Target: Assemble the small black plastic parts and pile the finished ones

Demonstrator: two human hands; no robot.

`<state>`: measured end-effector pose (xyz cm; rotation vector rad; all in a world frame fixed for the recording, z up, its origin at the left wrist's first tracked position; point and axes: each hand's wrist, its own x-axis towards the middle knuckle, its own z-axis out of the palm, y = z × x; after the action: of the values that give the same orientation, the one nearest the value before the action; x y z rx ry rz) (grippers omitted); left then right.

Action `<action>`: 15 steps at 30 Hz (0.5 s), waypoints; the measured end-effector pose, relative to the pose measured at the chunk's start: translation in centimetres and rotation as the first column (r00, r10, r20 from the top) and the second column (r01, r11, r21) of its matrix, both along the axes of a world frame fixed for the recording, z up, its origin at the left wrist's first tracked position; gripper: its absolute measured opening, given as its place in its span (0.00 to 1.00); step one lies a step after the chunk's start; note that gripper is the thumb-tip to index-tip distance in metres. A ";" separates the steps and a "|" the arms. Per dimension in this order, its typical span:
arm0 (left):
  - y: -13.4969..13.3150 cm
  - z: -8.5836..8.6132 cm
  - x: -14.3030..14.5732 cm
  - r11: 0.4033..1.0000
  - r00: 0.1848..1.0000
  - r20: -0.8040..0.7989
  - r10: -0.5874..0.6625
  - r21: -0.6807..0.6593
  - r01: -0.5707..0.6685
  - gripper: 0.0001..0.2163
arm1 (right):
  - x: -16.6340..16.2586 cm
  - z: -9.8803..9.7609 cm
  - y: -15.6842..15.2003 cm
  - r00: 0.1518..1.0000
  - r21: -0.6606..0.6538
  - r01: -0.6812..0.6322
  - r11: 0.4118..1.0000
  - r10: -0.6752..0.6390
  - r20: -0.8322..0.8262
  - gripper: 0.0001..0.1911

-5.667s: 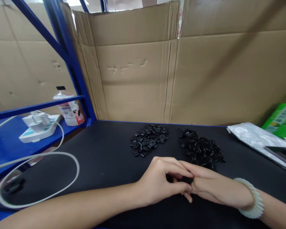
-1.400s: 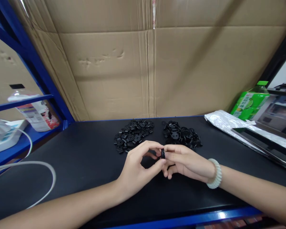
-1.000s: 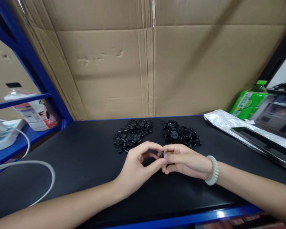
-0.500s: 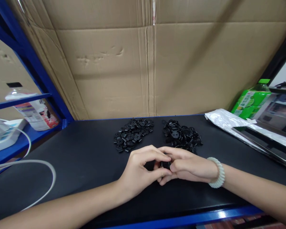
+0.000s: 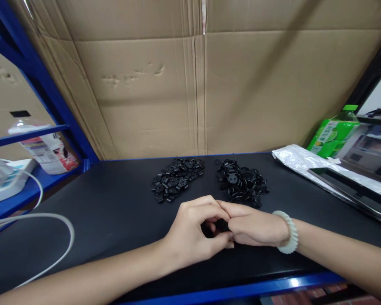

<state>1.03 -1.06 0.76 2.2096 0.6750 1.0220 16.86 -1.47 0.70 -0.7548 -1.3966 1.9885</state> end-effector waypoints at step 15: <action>0.0 -0.2 0.4 1.000 0.999 0.036 0.011 0.014 -0.011 0.09 | 0.2 0.4 0.0 0.992 0.041 -0.001 0.999 -0.004 0.126 0.15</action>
<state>1.41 -1.09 0.61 2.1961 0.6664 1.0728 17.07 -1.51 1.11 -0.8756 -1.5033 1.9342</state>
